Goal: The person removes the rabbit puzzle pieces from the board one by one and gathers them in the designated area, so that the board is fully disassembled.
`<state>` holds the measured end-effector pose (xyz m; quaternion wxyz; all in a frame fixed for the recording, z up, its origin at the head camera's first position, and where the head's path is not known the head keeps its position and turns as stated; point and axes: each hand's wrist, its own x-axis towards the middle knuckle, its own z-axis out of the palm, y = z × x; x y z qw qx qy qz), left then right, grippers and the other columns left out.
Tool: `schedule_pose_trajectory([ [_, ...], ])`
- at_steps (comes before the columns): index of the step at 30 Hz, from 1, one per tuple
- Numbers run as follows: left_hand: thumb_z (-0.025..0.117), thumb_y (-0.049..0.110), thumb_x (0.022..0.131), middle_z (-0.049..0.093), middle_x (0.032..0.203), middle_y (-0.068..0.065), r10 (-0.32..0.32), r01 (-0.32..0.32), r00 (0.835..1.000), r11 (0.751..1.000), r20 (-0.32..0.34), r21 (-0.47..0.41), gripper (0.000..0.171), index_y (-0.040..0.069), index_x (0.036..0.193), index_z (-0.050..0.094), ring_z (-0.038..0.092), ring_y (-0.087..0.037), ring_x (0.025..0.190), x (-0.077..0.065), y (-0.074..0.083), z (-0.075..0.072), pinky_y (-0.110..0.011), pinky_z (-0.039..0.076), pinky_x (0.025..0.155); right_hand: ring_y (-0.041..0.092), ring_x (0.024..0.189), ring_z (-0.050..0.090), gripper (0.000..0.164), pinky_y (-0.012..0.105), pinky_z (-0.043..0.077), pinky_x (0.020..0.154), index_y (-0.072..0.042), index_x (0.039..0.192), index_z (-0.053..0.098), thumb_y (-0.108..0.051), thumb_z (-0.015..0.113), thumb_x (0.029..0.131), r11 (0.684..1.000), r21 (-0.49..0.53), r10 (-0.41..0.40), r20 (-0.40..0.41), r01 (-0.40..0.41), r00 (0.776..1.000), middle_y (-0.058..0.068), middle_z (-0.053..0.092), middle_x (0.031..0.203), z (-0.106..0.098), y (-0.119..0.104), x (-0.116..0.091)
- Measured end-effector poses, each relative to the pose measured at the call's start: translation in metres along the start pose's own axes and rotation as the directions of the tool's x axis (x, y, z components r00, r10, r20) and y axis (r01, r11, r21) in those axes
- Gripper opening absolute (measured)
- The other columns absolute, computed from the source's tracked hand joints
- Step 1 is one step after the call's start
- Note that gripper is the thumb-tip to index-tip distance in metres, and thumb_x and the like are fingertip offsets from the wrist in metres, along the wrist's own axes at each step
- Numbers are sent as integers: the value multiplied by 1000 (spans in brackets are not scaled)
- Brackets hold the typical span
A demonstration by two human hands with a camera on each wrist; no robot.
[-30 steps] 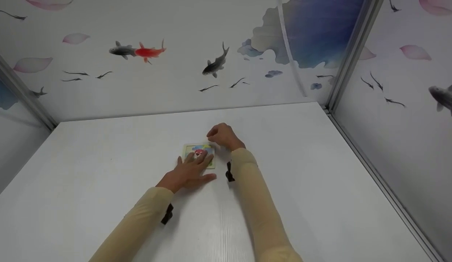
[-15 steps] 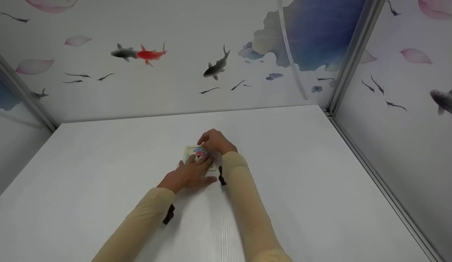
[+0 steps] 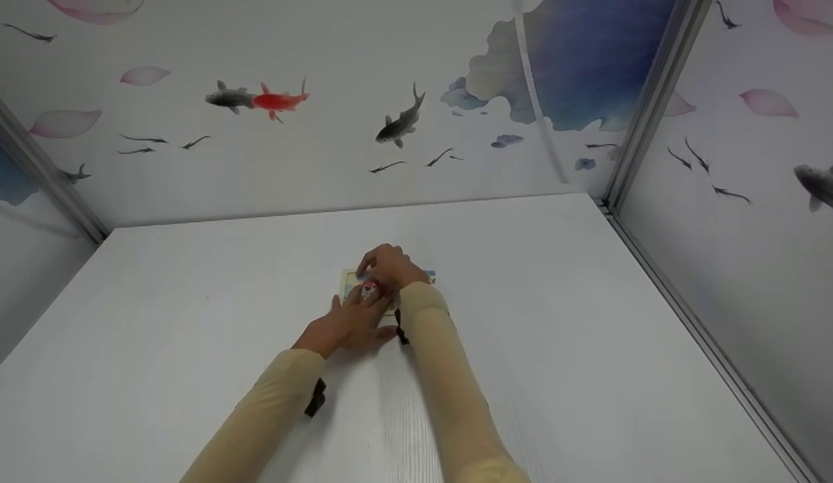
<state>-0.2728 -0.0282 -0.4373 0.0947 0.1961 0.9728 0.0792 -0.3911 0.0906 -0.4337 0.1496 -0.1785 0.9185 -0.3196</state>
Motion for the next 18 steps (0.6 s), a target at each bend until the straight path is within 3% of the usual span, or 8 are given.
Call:
schedule_pose_trajectory([
  [7, 45, 60, 100, 26, 167, 2, -7, 7, 1000, 1000, -2, -28, 70, 24, 159, 31, 16, -36, 156, 0, -3, 1, -71, 19, 118, 33, 129, 55, 25, 49, 42, 113, -12, 109, 75, -4, 53, 99, 998, -31, -46, 20, 47, 999, 13, 67, 132, 2, -3, 1],
  [18, 46, 60, 100, 27, 167, 0, 22, -23, 999, 999, -40, -24, 71, 24, 159, 30, 17, -31, 156, 2, -3, 4, -72, 18, 118, 27, 113, 55, 31, 44, 46, 105, -14, 110, 75, 0, 51, 97, 998, -52, -20, 6, 21, 1000, 11, 67, 131, 1, -2, 1],
])
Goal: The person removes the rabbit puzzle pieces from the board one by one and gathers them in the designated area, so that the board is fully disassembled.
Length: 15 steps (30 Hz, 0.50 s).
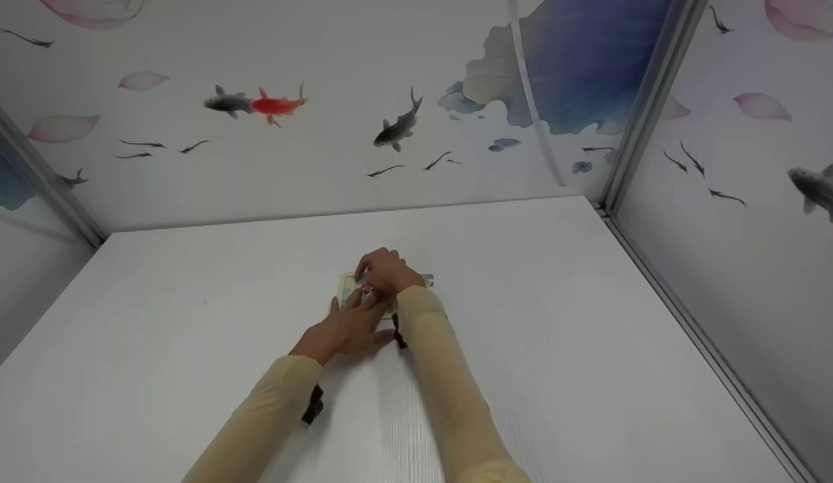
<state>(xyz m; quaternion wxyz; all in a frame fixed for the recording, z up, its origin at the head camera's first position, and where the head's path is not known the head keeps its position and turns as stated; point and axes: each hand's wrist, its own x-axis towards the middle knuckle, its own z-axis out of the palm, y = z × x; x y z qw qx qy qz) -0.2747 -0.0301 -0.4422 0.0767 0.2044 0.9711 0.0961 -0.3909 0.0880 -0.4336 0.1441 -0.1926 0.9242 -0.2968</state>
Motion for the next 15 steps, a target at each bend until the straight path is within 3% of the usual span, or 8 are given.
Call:
schedule_pose_trajectory([
  [9, 46, 60, 100, 26, 167, 0, 4, -4, 1000, 1000, 8, 22, 71, 23, 159, 31, 18, -32, 156, -1, 0, -4, -72, 22, 116, 29, 116, 54, 30, 44, 47, 105, -13, 110, 73, 0, 50, 98, 1000, 10, 17, -6, -17, 1000, 14, 62, 136, 1, -3, 0],
  [15, 46, 61, 100, 22, 168, 1, -11, 11, 999, 1000, 35, -5, 71, 25, 159, 29, 14, -32, 157, 0, 0, -3, -72, 18, 117, 29, 111, 58, 24, 49, 46, 106, -11, 110, 72, -1, 53, 98, 999, 50, -7, -22, 8, 1000, 14, 64, 125, 1, -2, -3],
])
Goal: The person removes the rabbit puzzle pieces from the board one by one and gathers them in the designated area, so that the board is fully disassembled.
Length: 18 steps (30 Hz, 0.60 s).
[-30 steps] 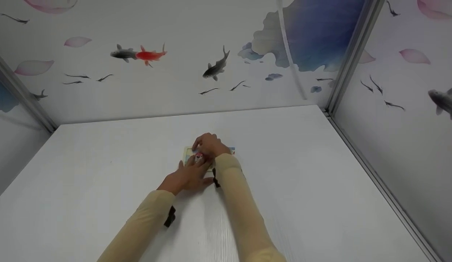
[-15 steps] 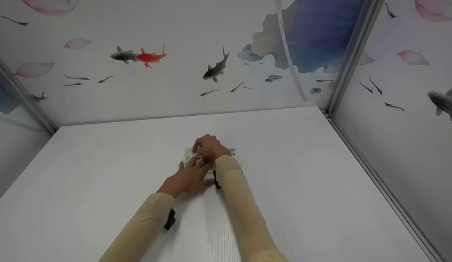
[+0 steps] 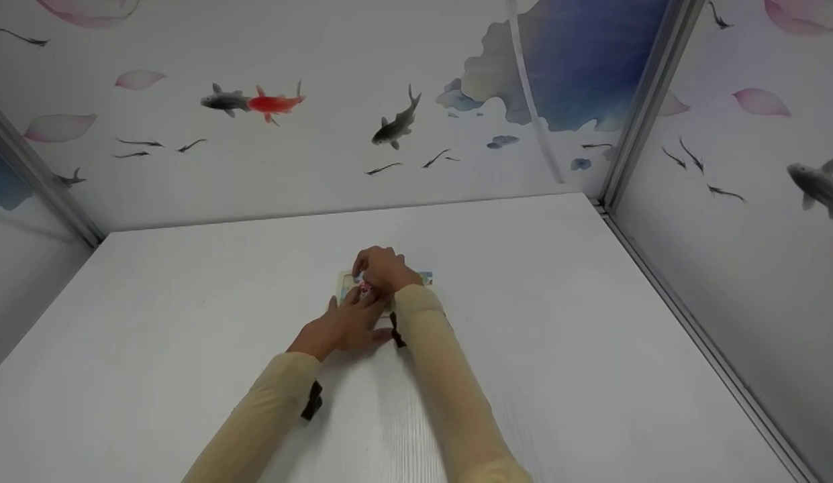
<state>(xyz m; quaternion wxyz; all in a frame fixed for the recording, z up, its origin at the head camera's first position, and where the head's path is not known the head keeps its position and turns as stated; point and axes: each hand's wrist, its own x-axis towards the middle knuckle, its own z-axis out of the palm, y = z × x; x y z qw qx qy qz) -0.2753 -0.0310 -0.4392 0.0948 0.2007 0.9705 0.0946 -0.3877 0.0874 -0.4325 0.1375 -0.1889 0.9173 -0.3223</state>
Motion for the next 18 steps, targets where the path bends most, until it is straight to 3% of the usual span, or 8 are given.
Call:
schedule_pose_trajectory([
  [5, 43, 63, 99, 26, 167, -1, -2, 2, 1000, 999, 19, 33, 73, 24, 159, 30, 18, -31, 157, 2, 1, -1, -70, 21, 118, 31, 113, 61, 28, 49, 48, 105, -7, 117, 70, 2, 55, 95, 997, 45, -59, -35, 60, 998, 16, 68, 119, -8, 3, -1],
  [11, 45, 62, 100, 23, 168, -1, -2, 1, 1000, 1000, 30, 8, 75, 22, 160, 27, 16, -32, 157, 3, 3, -1, -69, 19, 119, 32, 113, 63, 27, 45, 53, 99, -2, 123, 68, -7, 64, 96, 990, 97, -96, -62, 102, 993, 18, 68, 119, -25, 7, -8],
  [18, 49, 61, 98, 25, 168, 0, -32, 32, 999, 999, 15, -6, 75, 24, 160, 28, 19, -33, 156, 1, 3, -1, -68, 18, 120, 26, 104, 66, 21, 44, 54, 100, -6, 115, 72, -13, 68, 95, 994, 105, -24, -83, 33, 996, 14, 71, 114, -49, 15, -20],
])
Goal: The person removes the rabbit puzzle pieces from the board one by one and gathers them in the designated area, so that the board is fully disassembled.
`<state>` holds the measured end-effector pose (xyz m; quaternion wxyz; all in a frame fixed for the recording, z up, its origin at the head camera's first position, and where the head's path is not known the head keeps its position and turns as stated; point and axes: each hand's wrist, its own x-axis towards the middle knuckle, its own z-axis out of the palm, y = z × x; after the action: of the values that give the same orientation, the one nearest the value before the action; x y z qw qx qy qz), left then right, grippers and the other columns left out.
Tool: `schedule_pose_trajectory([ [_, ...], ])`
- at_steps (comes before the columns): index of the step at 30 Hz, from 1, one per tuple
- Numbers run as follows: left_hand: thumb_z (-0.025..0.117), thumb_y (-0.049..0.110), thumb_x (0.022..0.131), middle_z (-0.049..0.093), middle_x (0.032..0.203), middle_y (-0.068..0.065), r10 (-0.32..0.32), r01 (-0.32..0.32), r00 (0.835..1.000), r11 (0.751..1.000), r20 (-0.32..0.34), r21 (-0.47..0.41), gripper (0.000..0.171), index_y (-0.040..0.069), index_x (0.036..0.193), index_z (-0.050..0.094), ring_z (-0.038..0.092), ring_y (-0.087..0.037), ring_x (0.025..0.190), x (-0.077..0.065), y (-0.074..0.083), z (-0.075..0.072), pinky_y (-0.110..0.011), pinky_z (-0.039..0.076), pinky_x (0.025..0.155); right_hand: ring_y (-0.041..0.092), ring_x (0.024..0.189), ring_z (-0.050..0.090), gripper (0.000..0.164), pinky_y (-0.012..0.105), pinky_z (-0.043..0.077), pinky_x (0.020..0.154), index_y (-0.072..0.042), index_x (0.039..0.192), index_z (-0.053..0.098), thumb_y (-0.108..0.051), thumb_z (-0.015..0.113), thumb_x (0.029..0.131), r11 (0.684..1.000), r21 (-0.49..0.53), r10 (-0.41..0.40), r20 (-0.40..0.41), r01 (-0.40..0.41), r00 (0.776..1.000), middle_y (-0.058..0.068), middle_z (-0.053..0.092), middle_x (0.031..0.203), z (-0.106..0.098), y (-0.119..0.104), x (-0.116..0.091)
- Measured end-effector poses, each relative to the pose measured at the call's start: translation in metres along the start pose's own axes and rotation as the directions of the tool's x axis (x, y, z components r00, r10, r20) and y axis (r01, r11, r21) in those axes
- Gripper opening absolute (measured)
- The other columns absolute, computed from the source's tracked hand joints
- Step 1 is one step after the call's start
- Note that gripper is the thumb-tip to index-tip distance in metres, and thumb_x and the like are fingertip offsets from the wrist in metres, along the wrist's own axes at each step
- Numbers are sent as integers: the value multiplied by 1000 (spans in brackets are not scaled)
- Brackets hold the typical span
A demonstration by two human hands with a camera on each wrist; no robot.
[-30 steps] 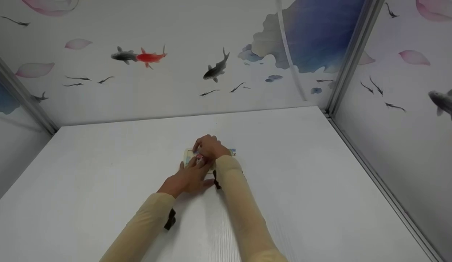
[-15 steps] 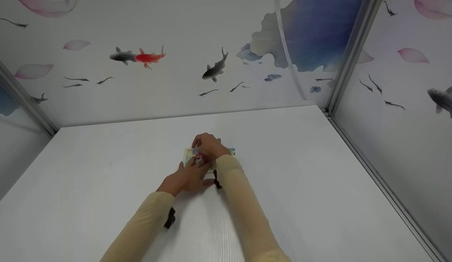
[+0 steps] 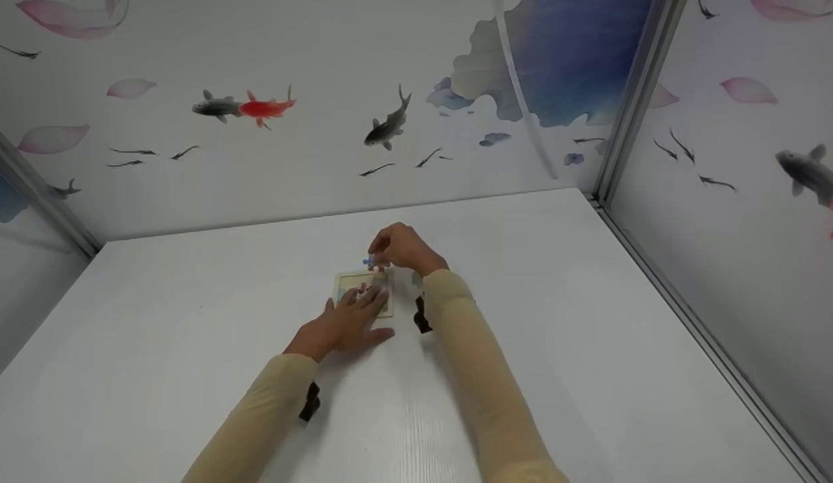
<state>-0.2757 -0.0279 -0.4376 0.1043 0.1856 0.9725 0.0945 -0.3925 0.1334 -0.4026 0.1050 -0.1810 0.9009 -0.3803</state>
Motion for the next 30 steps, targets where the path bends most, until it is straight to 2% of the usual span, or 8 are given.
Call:
schedule_pose_trajectory([
  [4, 50, 61, 98, 26, 167, 0, 0, 0, 1000, 1000, -3, 2, 75, 23, 159, 29, 21, -34, 156, -1, 0, 0, -67, 20, 120, 24, 98, 66, 19, 44, 53, 96, -5, 112, 73, -12, 69, 95, 999, -13, 39, -5, -39, 999, 14, 72, 110, -17, 11, -9],
  [9, 51, 60, 98, 24, 168, 0, 7, -7, 1000, 1000, 6, -16, 74, 23, 160, 28, 19, -34, 156, -1, 0, -1, -67, 18, 120, 21, 96, 63, 19, 37, 51, 91, -6, 113, 73, -14, 67, 96, 995, -62, 74, -17, -75, 997, 13, 71, 110, -37, 30, -20],
  [14, 51, 59, 99, 23, 168, 1, 13, -12, 1000, 1000, 19, -28, 74, 24, 160, 28, 18, -35, 156, -1, -1, -3, -68, 18, 120, 21, 94, 60, 20, 37, 49, 90, -5, 112, 73, -15, 66, 96, 986, -84, 143, -5, -143, 990, 12, 71, 108, -49, 48, -29],
  [21, 52, 57, 99, 20, 169, -1, 25, -22, 999, 999, 48, -49, 75, 23, 160, 27, 15, -34, 157, -1, -5, -5, -68, 17, 120, 25, 105, 53, 19, 44, 46, 102, -8, 112, 74, -15, 64, 97, 953, -132, 276, 12, -272, 961, 13, 67, 119, -45, 67, -34],
  [30, 54, 50, 100, 11, 171, 3, 52, -36, 990, 992, 135, -120, 71, 26, 160, 25, 4, -24, 159, 1, -18, -9, -59, 8, 126, 22, 95, 56, 20, 30, 47, 82, -8, 112, 74, -15, 65, 96, 951, -63, 303, -26, -304, 953, 12, 67, 113, -36, 77, -40],
])
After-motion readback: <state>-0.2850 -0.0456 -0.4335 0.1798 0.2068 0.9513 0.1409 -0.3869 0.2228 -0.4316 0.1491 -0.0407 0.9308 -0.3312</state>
